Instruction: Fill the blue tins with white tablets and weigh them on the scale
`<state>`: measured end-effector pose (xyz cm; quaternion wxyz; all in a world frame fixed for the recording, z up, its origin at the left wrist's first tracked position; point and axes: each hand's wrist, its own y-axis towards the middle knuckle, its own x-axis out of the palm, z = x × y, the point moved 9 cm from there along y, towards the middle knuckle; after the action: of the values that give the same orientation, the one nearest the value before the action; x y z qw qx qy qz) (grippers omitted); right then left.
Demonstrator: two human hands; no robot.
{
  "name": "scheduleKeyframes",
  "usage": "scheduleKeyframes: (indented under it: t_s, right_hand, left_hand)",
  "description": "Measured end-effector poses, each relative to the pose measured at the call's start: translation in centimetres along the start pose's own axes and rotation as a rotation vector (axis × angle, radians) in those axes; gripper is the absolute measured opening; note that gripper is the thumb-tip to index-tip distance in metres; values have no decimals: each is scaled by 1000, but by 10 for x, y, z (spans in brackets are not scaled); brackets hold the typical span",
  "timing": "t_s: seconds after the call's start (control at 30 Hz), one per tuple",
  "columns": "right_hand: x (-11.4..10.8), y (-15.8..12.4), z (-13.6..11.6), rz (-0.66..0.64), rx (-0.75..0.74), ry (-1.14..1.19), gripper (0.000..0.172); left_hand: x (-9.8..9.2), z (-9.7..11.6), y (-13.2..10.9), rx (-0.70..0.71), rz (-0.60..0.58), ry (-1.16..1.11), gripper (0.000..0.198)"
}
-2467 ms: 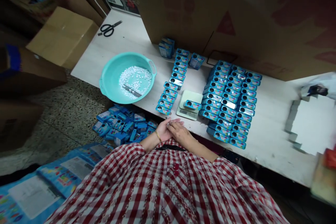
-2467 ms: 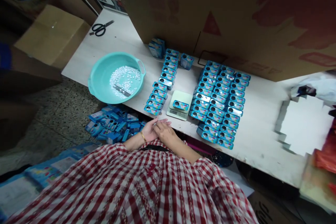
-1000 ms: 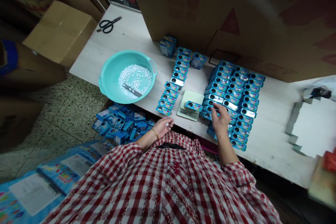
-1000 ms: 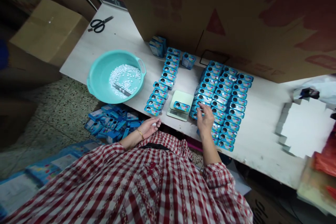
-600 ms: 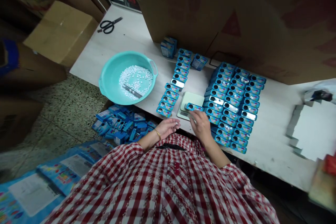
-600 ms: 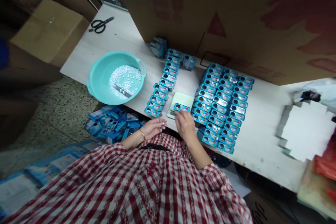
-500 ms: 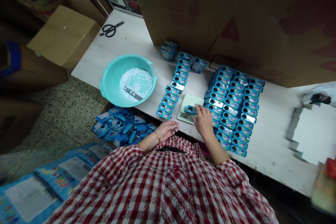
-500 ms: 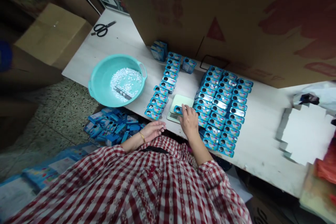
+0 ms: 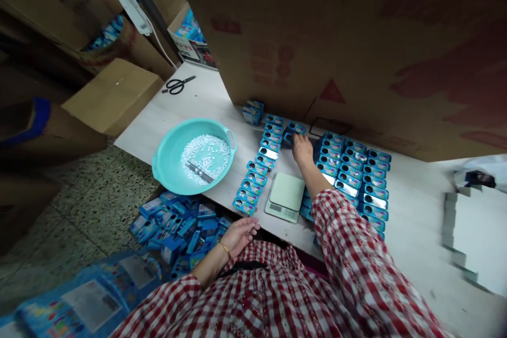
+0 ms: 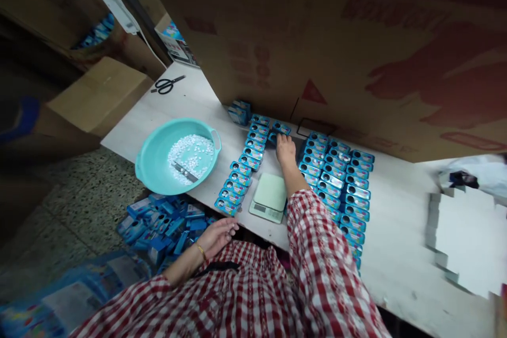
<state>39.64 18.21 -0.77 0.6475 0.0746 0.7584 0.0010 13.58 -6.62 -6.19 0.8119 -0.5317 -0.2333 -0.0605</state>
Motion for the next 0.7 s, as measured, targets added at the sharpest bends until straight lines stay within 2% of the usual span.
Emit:
scheduleKeyframes:
  t_s: [0.1,0.17,0.23,0.3,0.4,0.47,0.6,0.7]
  right_hand:
    - [-5,-4,3,11,-54,-10,39]
    - [-27,-34,9,59,-116,-7,37]
    - [-53,-85,20,91,-149,0,31]
    - [-72,-145,29,53,-153,4,26]
    - [-70,-227,27,-85,-163,-27,21]
    - [-56,-260,21,-145,-161,-82,22]
    - [-39,-277,11,-145,-146,-155,23]
    - [-54,-278,2,-125,-145,-153,23]
  left_hand:
    - [-2,0,0,-11,13,14,12]
    - [0,2,1,-16,9,23,11]
    - [3,4,3,-21,-4,34,11]
    - [7,4,7,-38,-29,54,12]
    - [17,-1,13,-73,-86,98,11]
    - [24,-6,15,-94,-117,125,11]
    - [36,-12,14,-119,-156,163,10]
    - [35,-13,12,-120,-160,158,11]
